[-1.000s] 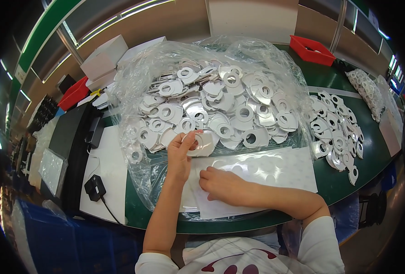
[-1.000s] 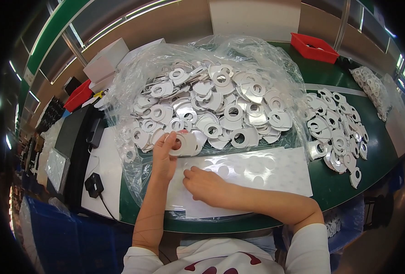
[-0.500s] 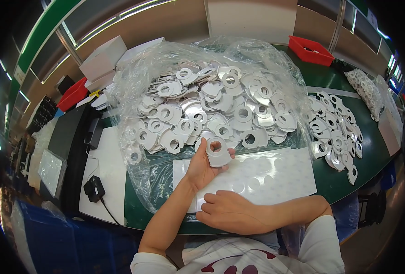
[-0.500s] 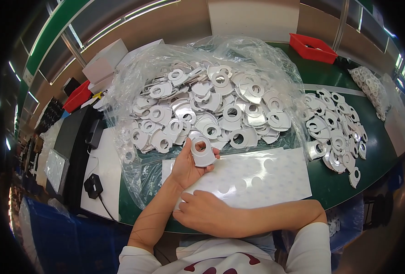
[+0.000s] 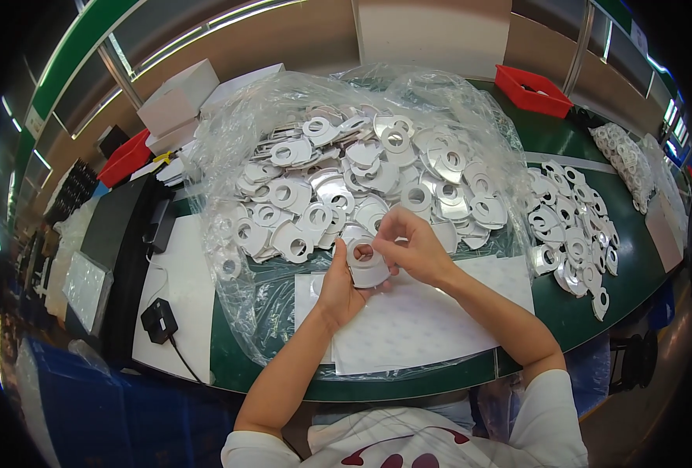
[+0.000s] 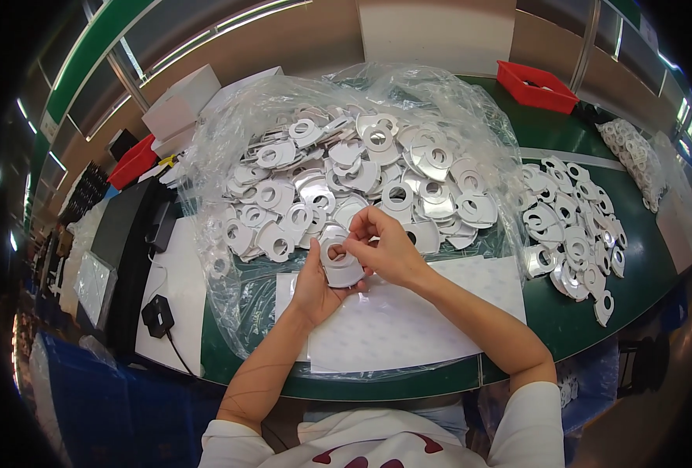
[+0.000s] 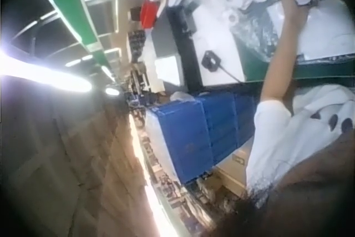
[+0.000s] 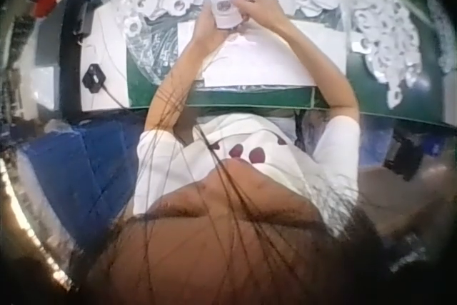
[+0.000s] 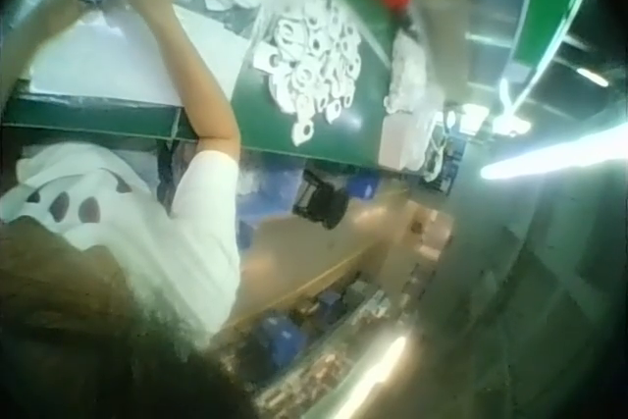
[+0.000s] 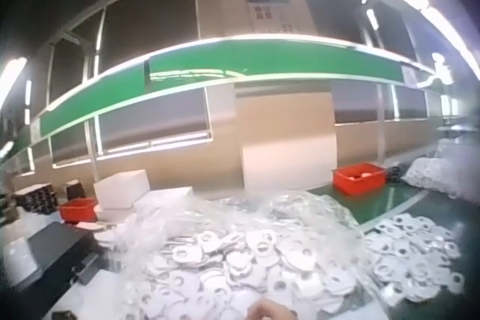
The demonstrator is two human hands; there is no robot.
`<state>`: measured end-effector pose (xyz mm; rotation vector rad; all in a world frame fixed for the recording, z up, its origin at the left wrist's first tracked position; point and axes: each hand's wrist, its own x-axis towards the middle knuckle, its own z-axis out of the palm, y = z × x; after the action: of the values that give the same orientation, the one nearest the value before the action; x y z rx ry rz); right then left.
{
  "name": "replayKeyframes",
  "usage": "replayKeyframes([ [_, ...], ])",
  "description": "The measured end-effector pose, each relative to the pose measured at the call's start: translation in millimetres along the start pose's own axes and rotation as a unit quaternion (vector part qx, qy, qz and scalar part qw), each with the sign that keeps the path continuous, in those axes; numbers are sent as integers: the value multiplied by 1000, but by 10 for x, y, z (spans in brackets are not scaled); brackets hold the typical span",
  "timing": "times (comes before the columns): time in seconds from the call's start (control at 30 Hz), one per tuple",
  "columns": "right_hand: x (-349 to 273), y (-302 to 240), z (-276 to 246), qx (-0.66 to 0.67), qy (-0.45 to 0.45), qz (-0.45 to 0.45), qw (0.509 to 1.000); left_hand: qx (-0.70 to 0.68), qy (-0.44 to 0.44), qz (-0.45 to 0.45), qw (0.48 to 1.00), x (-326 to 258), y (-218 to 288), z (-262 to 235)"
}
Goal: The person sorts small circular white plastic components by hand on a workbench, inspecting them one by one.
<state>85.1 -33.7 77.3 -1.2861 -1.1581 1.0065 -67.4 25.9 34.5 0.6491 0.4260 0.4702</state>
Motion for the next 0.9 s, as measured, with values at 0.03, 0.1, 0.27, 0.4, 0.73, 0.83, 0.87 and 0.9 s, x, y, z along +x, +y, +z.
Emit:
replayKeyframes([
  [0.03,3,28,5,0,1,1,1000,7,9,1,1000,0,5,7],
  [0.1,19,99,12,-16,-7,-21,1000,5,5,0,1000,1,5,0],
  [0.27,39,132,-6,0,-8,-12,1000,1,-10,6,1000,19,-14,-43],
  [0.4,35,141,-14,2,-9,-15,1000,-4,-9,3,1000,32,-18,-42],
  [0.73,37,115,-24,-15,-23,0,1000,-14,-9,-2,1000,57,-44,-91],
  [0.83,32,112,-25,-9,-19,-3,1000,-8,-8,0,1000,52,-44,-77],
  [0.87,30,114,-27,-11,-21,-3,1000,-8,-8,-1,1000,51,-45,-76],
  [0.9,28,115,-29,-13,-23,-3,1000,-9,-9,-1,1000,52,-46,-73],
])
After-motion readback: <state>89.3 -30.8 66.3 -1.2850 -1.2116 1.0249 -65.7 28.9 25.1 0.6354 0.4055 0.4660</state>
